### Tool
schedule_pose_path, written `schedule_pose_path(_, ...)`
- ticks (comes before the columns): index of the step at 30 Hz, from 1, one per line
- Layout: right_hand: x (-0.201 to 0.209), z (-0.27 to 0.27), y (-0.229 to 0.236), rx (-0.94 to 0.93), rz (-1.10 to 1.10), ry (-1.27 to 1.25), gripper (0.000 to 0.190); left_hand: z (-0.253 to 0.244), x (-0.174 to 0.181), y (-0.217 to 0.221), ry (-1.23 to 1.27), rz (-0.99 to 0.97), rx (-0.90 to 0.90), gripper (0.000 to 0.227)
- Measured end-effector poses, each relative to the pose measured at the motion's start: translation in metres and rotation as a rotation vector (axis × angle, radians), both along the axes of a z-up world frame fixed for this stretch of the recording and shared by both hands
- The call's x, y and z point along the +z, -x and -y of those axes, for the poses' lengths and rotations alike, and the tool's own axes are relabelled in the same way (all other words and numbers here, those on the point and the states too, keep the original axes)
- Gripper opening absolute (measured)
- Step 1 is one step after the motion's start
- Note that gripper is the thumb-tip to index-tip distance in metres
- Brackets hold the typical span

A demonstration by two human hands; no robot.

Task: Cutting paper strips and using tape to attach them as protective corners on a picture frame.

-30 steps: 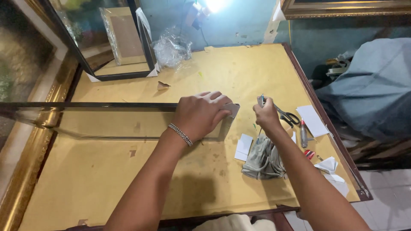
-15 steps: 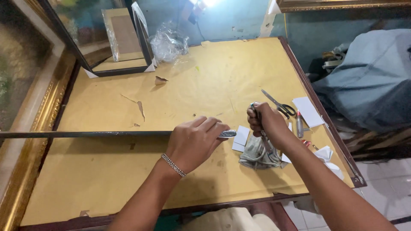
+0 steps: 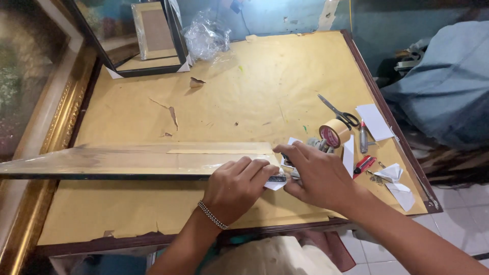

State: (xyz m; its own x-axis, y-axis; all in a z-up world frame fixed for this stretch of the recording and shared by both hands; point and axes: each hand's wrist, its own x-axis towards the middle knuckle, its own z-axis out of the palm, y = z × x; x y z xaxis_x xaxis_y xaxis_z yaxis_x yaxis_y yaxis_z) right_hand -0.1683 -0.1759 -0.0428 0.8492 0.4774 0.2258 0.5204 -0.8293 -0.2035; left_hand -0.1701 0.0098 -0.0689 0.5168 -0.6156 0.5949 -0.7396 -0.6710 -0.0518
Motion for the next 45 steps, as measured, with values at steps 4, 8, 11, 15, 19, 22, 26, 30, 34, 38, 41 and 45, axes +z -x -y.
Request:
schedule_pose_path(4, -0.02, 0.004, -0.005, 0.09, 0.12, 0.047, 0.059, 0.001, -0.002, 0.005, -0.004, 0.01, 0.012, 0.021)
schedule_pose_path(8, -0.028, 0.003, -0.005, 0.162, 0.201, 0.078, 0.045, 0.001, 0.0, 0.009, -0.003, 0.006, 0.017, 0.019)
schedule_pose_path(11, -0.029, 0.005, -0.005, 0.172, 0.219, 0.105, 0.042, 0.001, 0.0, 0.01, -0.005, -0.006, 0.015, 0.02)
schedule_pose_path(15, -0.03, 0.006, -0.005, 0.183, 0.254, 0.123, 0.039, 0.001, -0.006, 0.009, -0.024, -0.01, 0.023, 0.022)
schedule_pose_path(19, -0.029, 0.004, -0.006, 0.194, 0.261, 0.122, 0.04, 0.002, -0.006, 0.008, -0.017, -0.044, 0.016, 0.022)
schedule_pose_path(22, -0.028, 0.004, -0.006, 0.214, 0.273, 0.107, 0.03, 0.001, -0.006, 0.007, 0.005, -0.022, 0.016, 0.024)
schedule_pose_path(26, -0.027, 0.004, -0.007, 0.25, 0.295, 0.111, 0.026, -0.003, -0.016, 0.007, 0.046, -0.048, 0.004, 0.026)
schedule_pose_path(30, -0.028, 0.006, -0.008, 0.292, 0.286, 0.105, 0.022, -0.005, -0.021, 0.008, 0.085, -0.1, -0.01, 0.03)
schedule_pose_path(34, -0.025, 0.004, -0.006, 0.318, 0.318, 0.091, 0.02, -0.005, -0.013, 0.009, 0.1, -0.118, -0.033, 0.027)
schedule_pose_path(38, -0.03, 0.004, -0.008, 0.32, 0.368, 0.075, 0.018, -0.006, -0.011, 0.01, 0.084, -0.115, -0.019, 0.028)
schedule_pose_path(41, -0.032, 0.005, -0.007, 0.323, 0.389, 0.054, 0.018, -0.005, -0.01, 0.01, 0.086, -0.135, -0.019, 0.028)
schedule_pose_path(45, -0.027, 0.003, -0.005, 0.297, 0.293, 0.012, 0.018, -0.006, -0.013, 0.01, 0.089, -0.139, -0.029, 0.03)
